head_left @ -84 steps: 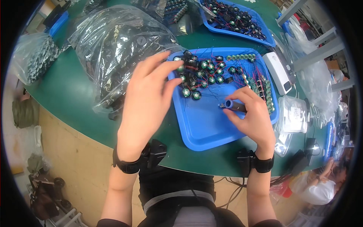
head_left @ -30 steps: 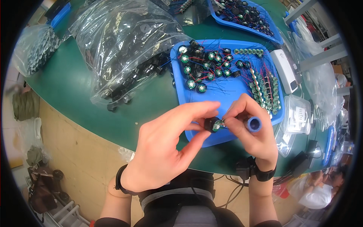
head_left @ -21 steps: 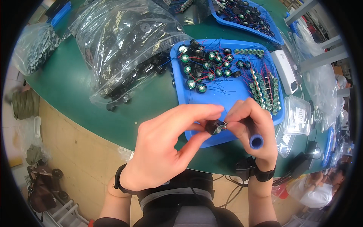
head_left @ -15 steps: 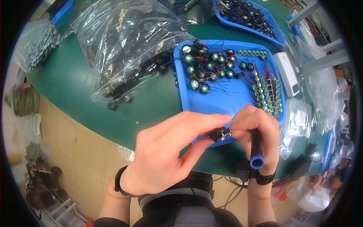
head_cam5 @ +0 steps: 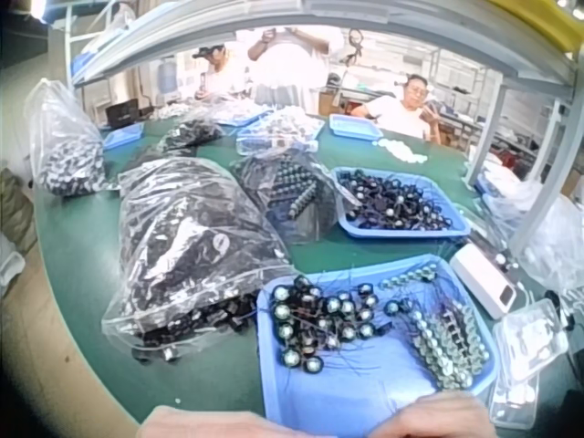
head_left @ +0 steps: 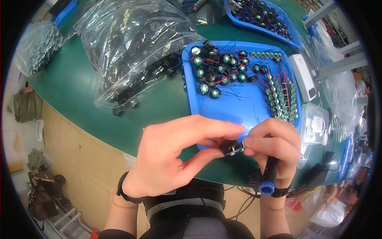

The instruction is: Assembling LED ring lights into black plastic housings at an industrial workbench.

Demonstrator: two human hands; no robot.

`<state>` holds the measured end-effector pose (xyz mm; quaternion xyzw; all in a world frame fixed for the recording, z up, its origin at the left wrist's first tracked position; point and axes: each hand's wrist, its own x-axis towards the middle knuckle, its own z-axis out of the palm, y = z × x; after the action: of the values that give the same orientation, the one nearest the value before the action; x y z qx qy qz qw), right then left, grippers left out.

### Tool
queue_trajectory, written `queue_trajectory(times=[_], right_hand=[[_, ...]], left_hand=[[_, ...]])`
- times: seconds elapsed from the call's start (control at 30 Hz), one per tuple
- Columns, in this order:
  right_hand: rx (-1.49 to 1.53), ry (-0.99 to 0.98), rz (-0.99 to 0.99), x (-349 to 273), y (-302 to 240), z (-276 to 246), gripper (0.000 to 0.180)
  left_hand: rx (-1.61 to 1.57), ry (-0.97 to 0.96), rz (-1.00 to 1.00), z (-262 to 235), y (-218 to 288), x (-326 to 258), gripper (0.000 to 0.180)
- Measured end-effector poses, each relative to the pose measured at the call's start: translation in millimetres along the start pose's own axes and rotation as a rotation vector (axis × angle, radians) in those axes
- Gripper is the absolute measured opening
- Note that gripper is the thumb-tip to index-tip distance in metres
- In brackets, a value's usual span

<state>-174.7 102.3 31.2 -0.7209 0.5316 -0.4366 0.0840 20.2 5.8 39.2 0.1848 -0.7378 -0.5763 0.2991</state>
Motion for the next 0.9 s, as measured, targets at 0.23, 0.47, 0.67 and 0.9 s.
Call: queue_trajectory(times=[0.23,0.47,0.67,0.9], right_hand=[[0.091,0.013,0.047,3,-1,3,0.012],[0.156,0.04,0.131,4,-4,5,0.013],[0.019,-0.01,0.187,3,-4,6,0.016],[-0.199,-0.097,0.207,0,1,18,0.022]], left_hand=[[-0.199,0.028,-0.068,1,-2,2,0.035],[-0.073,0.025,0.008,1,-1,0,0.035],[-0.149,0.045,-0.084,2,-3,0,0.033],[-0.029,0.214,-0.096,20,-22,6,0.026]])
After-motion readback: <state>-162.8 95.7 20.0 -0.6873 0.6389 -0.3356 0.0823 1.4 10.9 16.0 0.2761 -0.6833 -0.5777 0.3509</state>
